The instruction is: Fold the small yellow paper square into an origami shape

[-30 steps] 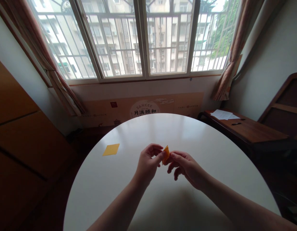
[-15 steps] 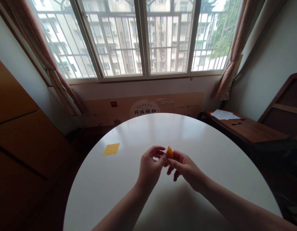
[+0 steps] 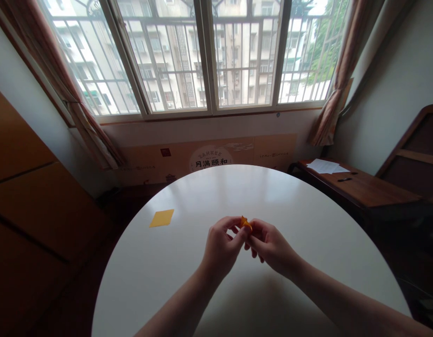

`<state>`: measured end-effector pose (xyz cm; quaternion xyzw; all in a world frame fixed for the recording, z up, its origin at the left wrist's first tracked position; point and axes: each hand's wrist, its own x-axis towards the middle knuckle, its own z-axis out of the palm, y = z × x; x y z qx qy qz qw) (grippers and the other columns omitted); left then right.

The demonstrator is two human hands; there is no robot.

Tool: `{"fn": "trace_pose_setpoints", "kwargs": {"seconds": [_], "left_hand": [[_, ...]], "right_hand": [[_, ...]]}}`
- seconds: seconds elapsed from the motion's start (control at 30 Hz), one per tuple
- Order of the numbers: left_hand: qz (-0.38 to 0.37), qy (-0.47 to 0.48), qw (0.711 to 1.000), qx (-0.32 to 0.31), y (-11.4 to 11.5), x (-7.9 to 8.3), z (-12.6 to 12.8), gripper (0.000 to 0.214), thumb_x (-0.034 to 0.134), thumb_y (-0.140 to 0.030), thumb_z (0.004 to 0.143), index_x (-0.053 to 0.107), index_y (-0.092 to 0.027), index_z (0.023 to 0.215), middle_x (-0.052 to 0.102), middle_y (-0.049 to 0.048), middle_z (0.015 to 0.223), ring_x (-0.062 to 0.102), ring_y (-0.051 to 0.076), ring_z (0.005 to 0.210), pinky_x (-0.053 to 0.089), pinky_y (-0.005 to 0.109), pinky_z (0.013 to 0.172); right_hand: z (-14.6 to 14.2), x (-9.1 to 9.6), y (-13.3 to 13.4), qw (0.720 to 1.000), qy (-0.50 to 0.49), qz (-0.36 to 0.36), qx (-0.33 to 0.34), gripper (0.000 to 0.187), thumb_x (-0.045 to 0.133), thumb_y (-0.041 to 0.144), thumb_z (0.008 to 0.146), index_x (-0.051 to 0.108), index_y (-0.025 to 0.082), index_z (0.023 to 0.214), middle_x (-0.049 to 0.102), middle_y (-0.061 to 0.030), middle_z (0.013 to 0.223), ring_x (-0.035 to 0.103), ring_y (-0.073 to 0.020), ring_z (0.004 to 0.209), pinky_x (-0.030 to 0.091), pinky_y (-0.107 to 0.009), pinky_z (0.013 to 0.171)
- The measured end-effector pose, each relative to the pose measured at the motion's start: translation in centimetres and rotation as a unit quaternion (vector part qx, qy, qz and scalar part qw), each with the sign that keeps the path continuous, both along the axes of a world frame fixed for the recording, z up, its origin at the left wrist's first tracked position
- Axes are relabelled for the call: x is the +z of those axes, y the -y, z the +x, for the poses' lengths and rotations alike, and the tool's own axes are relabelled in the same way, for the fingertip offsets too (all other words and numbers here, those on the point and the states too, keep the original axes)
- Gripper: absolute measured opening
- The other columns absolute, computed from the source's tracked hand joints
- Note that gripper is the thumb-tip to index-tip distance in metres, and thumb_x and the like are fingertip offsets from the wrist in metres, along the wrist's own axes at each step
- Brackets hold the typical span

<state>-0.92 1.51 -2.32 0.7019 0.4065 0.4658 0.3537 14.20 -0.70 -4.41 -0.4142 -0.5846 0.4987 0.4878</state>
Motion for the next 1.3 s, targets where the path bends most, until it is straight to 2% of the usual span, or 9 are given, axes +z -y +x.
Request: {"fn": "trace_pose_setpoints", "kwargs": {"seconds": [0.13, 0.3, 0.4, 0.6, 0.87, 1.03, 1.3], "left_hand": [[-0.019, 0.013, 1.0, -0.001, 0.0, 0.2, -0.1, 0.019, 0.064, -0.029, 0.084, 0.076, -0.015, 0.087, 0.072, 0.007, 0.079, 0.065, 0.018, 0.067, 0.048, 0.023, 0.051], [-0.055, 0.058, 0.997, -0.013, -0.1, 0.3, 0.1, 0.019, 0.063, -0.028, 0.082, 0.076, -0.014, 0.085, 0.073, 0.007, 0.076, 0.064, 0.017, 0.063, 0.047, 0.022, 0.049], [-0.065, 0.079, 0.995, -0.017, -0.1, 0.4, 0.2, 0.016, 0.066, -0.027, 0.08, 0.075, -0.015, 0.085, 0.073, 0.0068, 0.078, 0.064, 0.017, 0.065, 0.046, 0.021, 0.048], [-0.099, 0.11, 0.988, -0.039, 0.1, 0.5, 0.2, 0.016, 0.07, -0.026, 0.077, 0.073, -0.014, 0.087, 0.07, 0.0051, 0.073, 0.06, 0.015, 0.063, 0.045, 0.02, 0.047], [-0.105, 0.137, 0.984, -0.054, 0.3, 0.3, 0.2, 0.018, 0.061, -0.023, 0.079, 0.073, -0.014, 0.089, 0.065, 0.0024, 0.069, 0.056, 0.013, 0.061, 0.046, 0.019, 0.047], [-0.088, 0.133, 0.986, -0.054, 0.6, 0.5, 0.2, 0.025, 0.057, -0.032, 0.086, 0.073, -0.013, 0.09, 0.064, 0.0032, 0.07, 0.055, 0.013, 0.061, 0.045, 0.02, 0.047], [-0.1, 0.155, 0.982, -0.046, 0.6, 1.0, 0.4, 0.038, 0.056, -0.046, 0.087, 0.073, -0.012, 0.083, 0.059, 0.0044, 0.065, 0.053, 0.015, 0.061, 0.044, 0.021, 0.045]], "right_hand": [[0.2, 0.0, 0.1, 1.0, 0.009, 0.006, -0.004, 0.026, 0.067, 0.042, 0.09, 0.059, 0.017, 0.089, 0.064, 0.0, 0.069, 0.055, -0.0104, 0.053, 0.038, -0.016, 0.038], [0.3, -0.3, 0.1, 0.998, -0.01, 0.024, -0.054, 0.034, 0.068, 0.042, 0.088, 0.049, 0.023, 0.108, 0.066, 0.0006, 0.078, 0.062, -0.0147, 0.058, 0.046, -0.02, 0.041], [0.2, -0.1, 0.3, 0.995, -0.006, 0.062, -0.074, 0.031, 0.07, 0.035, 0.086, 0.048, 0.024, 0.104, 0.066, 0.0017, 0.078, 0.064, -0.0145, 0.058, 0.047, -0.021, 0.043], [0.1, 0.6, 0.9, 0.987, 0.046, 0.124, -0.088, 0.012, 0.064, 0.027, 0.089, 0.054, 0.023, 0.092, 0.067, -0.0003, 0.079, 0.063, -0.0132, 0.056, 0.047, -0.021, 0.044], [0.2, 0.8, 1.3, 0.981, 0.056, 0.157, -0.096, 0.004, 0.062, 0.025, 0.089, 0.059, 0.023, 0.09, 0.064, 0.0004, 0.072, 0.066, -0.0157, 0.057, 0.052, -0.024, 0.046], [0.1, 0.9, 1.3, 0.982, 0.042, 0.154, -0.096, 0.007, 0.064, 0.027, 0.09, 0.059, 0.023, 0.09, 0.065, 0.0009, 0.071, 0.067, -0.0159, 0.058, 0.052, -0.023, 0.046], [0.3, 1.1, 1.3, 0.982, 0.045, 0.157, -0.096, 0.007, 0.065, 0.027, 0.088, 0.059, 0.023, 0.09, 0.068, -0.0005, 0.073, 0.067, -0.0161, 0.058, 0.052, -0.024, 0.047]]}}
